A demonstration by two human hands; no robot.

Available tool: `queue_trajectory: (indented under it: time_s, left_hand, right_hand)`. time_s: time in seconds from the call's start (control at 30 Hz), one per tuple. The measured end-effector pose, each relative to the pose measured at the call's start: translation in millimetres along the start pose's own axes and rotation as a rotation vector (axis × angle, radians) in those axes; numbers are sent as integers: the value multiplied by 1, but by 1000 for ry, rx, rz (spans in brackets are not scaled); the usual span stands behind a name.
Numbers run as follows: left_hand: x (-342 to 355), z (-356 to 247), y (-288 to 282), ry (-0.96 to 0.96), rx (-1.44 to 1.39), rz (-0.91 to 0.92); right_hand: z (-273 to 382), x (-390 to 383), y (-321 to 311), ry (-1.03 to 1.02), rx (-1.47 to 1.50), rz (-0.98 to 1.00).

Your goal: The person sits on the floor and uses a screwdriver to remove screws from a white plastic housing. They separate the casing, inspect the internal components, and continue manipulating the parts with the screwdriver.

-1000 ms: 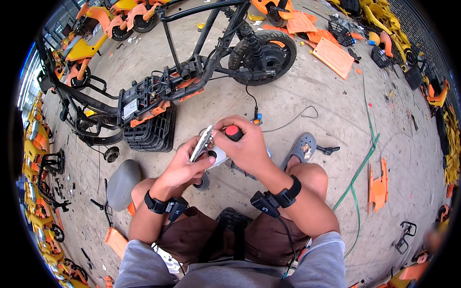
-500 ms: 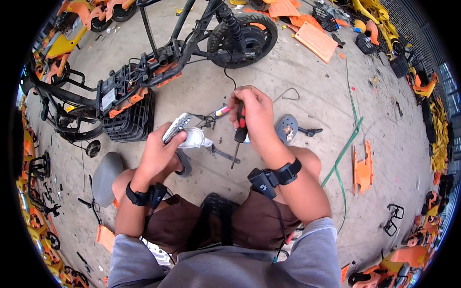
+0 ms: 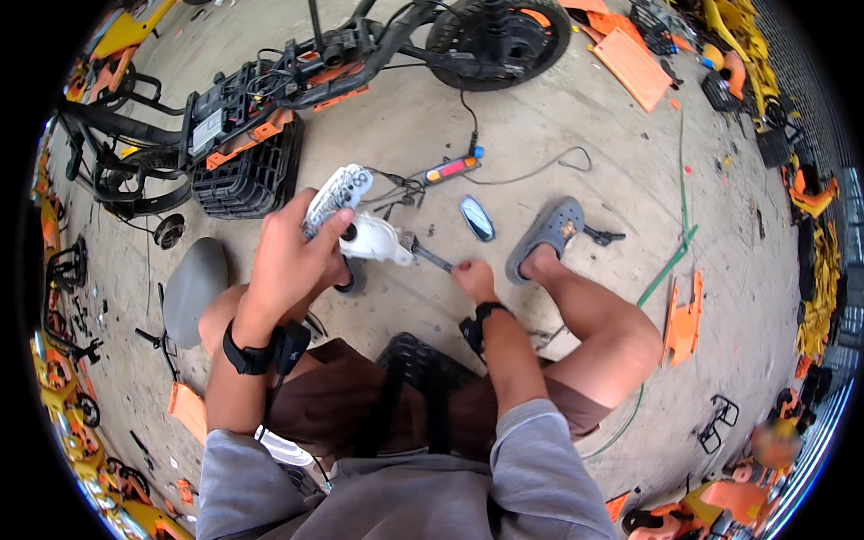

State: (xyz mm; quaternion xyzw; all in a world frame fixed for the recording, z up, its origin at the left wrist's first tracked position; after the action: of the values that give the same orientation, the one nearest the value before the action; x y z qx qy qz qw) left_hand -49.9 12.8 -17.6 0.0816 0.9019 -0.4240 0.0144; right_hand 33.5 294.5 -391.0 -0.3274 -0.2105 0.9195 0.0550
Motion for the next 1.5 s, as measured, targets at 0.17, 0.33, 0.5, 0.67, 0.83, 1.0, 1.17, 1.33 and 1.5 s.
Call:
queue_trajectory:
  time_s: [0.17,0.33,0.5,0.67,0.83,1.0,1.17,1.33,1.5]
  left_hand:
    - [-3,6,12,-184,-359,266]
    - [2,4,17,-149,-407,289]
    - [10,2,28,-193,-482,344]
    - [4,3,29,-185,-540,348]
    - [1,-1,35,-264,-710,411]
    - [-9,-5,40,-372,-1008,606]
    - [-15,-11,43,-310,-1042,756]
    - [-19,-17,44,-268,-1032,814]
    - [-17,-27,38,-190,-1013,758]
  right_hand:
    - [-64,-9,45,96,-196,-33]
    - [-70,-8,54,74,-215,-14]
    - [-51,8,22,-77,213,-272]
    - [154,-32,-52,-262,923,-221]
    - [322,-123,-80,-383,662,382]
    - [359,-152,-87,-449,178,559]
    - [347,-165,-85,-475,145,554]
    - [347,-163,-92,-576,179,466]
    - [347,-158,-96,-477,244,456]
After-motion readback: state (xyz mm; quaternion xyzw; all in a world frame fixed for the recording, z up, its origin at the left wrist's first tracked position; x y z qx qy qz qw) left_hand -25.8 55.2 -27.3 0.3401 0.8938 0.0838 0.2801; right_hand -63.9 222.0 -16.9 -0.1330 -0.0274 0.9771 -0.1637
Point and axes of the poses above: each hand's wrist, its own x-axis towards the middle knuckle, its own y-axis out of the palm, z = x × y, the point moved 8 cm from there along x, towards the middle knuckle, and after that the axes turned 13 degrees about x, right-handed, at the moved point
